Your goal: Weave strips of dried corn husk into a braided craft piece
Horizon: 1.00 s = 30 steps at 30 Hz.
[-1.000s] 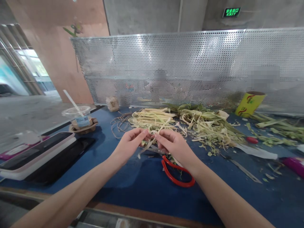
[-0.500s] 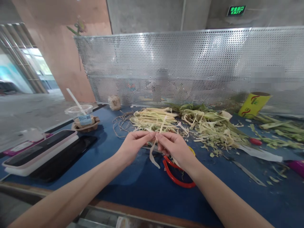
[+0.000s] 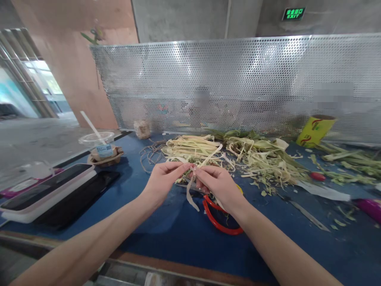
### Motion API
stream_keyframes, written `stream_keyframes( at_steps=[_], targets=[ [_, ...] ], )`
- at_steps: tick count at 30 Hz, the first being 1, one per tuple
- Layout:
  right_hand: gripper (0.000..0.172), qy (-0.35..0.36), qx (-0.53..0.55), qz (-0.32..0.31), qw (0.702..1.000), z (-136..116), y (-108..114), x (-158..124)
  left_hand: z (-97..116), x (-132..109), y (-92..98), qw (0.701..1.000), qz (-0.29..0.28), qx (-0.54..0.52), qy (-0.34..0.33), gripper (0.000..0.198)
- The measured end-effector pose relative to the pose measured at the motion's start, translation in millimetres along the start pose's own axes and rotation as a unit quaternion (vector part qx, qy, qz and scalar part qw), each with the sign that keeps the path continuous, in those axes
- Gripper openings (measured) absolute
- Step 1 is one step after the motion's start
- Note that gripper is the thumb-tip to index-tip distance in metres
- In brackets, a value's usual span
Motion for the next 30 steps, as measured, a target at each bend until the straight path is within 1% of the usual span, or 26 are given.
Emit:
stream_keyframes(
  at_steps=[4,8,10,12,14,15,17,19,23,25,27,28,30],
  targets=[
    [0.032,-0.004,0.025,-0.003,1.000,1.2,-0.4,1.5,-1.0,-0.2,-4.0,1.000,-0.022,0.009,0.004,0.024],
    [0.028,-0.005,0.013,-0.006,1.000,3.7,0.2,2.3,4.0,0.1,-1.5,1.000,-0.005,0.019,-0.006,0.024],
    [0.027,0.002,0.011,-0.005,1.000,2.9,1.5,2.6,-0.2,-0.2,-3.2,1.000,-0.008,0.009,0.024,0.026],
    [0.027,0.004,0.023,0.006,1.000,2.9,5.4,3.4,-9.1,-2.1,-8.8,0.997,-0.031,-0.008,0.075,0.030],
    [0.026,0.001,0.039,0.026,0.999,3.8,11.0,4.6,-12.9,-4.4,-12.8,0.994,-0.050,0.003,0.093,0.034],
    [0.027,0.000,0.044,0.033,0.998,3.9,13.1,5.1,-11.8,-4.7,-11.8,0.995,-0.046,0.024,0.085,0.038],
    [0.029,-0.001,0.042,0.037,0.998,3.7,14.3,5.4,-5.3,-4.6,-6.3,0.996,-0.022,0.077,0.044,0.045],
    [0.029,0.005,0.024,0.027,0.999,1.6,11.9,4.7,-0.9,-4.8,-4.4,0.995,-0.013,0.101,0.016,0.045],
    [0.026,0.042,-0.053,0.018,0.998,-8.2,9.2,1.6,-5.4,-5.6,-14.8,0.996,-0.071,0.041,0.032,0.041],
    [0.026,0.062,-0.087,0.046,0.993,-13.3,14.7,0.6,-7.0,-5.4,-16.0,0.996,-0.077,0.021,0.045,0.042],
    [0.026,0.071,-0.105,0.075,0.989,-16.1,21.2,0.2,-9.9,-4.9,-14.6,0.995,-0.070,0.002,0.064,0.040],
    [0.026,0.071,-0.107,0.082,0.988,-16.1,22.9,0.5,-12.0,-4.9,-14.7,0.994,-0.069,-0.016,0.078,0.039],
    [0.025,0.060,-0.098,0.073,0.991,-13.2,22.0,1.6,-19.0,-6.4,-17.9,0.987,-0.081,-0.067,0.123,0.037]
  ],
)
Point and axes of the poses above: each hand's wrist, its own x-axis towards the middle knuckle, its own y-axis out of the back of the hand, z = x × y, the point moved 10 cm from there along x, towards the middle knuckle, and after that the axes turned 8 degrees about -x, right-handed, at the moved point
